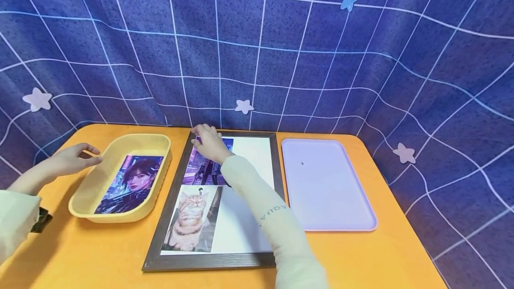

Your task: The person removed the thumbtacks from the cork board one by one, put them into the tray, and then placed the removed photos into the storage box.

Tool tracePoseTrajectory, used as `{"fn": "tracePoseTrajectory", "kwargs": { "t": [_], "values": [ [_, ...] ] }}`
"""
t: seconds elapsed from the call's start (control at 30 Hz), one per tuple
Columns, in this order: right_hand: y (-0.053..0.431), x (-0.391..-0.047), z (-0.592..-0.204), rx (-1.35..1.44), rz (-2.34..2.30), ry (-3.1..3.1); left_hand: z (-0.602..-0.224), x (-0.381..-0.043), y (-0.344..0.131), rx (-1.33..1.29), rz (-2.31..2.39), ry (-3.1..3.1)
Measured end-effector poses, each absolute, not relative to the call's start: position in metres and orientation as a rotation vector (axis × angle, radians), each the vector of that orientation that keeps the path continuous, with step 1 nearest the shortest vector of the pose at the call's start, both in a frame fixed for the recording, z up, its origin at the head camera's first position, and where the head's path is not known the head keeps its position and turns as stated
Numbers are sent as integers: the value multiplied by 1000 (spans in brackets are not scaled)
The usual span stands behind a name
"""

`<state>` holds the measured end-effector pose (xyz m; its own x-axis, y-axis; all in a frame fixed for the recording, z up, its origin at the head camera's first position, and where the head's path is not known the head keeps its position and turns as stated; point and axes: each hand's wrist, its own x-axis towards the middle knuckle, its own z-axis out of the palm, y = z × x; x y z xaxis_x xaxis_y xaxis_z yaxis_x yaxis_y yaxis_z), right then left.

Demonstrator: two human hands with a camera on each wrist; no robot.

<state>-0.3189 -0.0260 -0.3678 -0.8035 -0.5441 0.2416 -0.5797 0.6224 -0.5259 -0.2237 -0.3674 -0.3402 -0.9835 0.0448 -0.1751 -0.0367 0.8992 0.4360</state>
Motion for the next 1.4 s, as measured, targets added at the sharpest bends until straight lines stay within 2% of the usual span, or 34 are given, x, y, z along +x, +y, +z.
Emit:
{"fn": "tracePoseTrajectory", "kwargs": {
  "t": [0.27,0.7,1.4],
  "values": [
    [-8,-329,-373,898,897,-2799,-331,-228,-345,104,570,3037],
    [8,-341,-381,847,809,-2856,-322,-233,-284,364,647,3110],
    [3,-360,-392,860,480,-2872,-345,-235,-205,868,485,3234]
  ]
}}
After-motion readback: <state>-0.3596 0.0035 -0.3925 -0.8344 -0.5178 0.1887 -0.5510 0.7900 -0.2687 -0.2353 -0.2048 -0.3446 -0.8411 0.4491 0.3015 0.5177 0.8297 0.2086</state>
